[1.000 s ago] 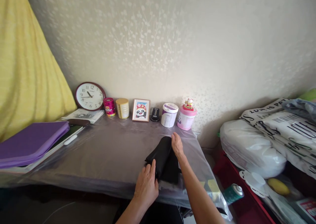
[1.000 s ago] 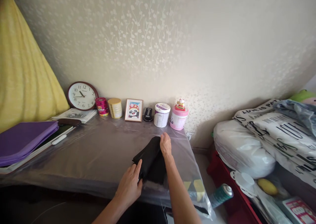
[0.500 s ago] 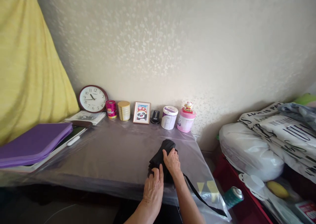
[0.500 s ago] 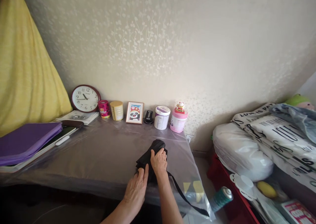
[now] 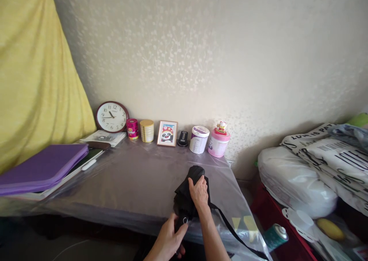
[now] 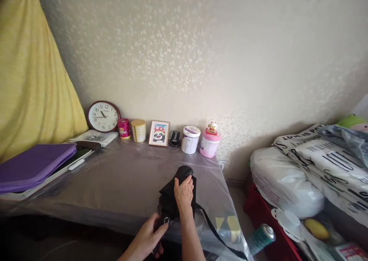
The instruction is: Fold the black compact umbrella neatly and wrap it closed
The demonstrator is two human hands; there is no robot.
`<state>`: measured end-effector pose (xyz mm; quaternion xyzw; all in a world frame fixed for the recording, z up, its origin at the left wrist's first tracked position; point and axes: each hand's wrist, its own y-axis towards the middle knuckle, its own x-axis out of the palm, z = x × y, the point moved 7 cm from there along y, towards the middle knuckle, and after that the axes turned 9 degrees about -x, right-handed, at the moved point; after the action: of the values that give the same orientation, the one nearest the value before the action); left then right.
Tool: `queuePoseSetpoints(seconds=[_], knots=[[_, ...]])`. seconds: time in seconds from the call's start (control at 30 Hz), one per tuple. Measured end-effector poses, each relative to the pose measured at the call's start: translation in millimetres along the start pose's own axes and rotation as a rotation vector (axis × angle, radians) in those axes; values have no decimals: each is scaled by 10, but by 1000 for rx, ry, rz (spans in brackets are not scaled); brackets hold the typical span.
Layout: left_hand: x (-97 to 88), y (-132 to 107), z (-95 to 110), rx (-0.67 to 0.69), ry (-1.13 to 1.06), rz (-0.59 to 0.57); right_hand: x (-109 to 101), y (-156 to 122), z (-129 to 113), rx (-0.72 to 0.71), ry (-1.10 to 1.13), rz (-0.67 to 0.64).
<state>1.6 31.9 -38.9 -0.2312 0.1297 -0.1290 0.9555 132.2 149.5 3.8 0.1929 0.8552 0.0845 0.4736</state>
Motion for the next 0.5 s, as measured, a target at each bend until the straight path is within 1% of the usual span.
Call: queuePoseSetpoints(seconds=[0.03,0.07,0.1,0.13,0.2,0.27,0.3,0.4,0.43,0.47,0.5], knots=[[87,7,-70,-77,-133,-138,2,-1,5,-4,5,9],[157,2,-98,-120,-238,-240,6,-2,14,-4,15,12],[203,-4,-96,-131,-306,-303,13,-3,27,0,28,9],[229,-9,-77,-126,-338,-330,22,-4,43,7,44,0],[260,-20,-37,-122,-322,-326,35,-10,78,24,79,-19],[260,-31,7,-116,-177,-241,37,-21,110,46,110,-29],[240,-36,42,-96,-59,-161,37,-29,122,58,122,-32],[136,-73,207,-17,449,168,42,-51,117,70,137,-38],[122,-88,259,-8,585,242,44,-57,106,67,136,-34],[117,-98,299,-11,681,287,49,-61,94,63,135,-28],[113,-102,322,-26,736,307,57,-65,86,60,140,-20]])
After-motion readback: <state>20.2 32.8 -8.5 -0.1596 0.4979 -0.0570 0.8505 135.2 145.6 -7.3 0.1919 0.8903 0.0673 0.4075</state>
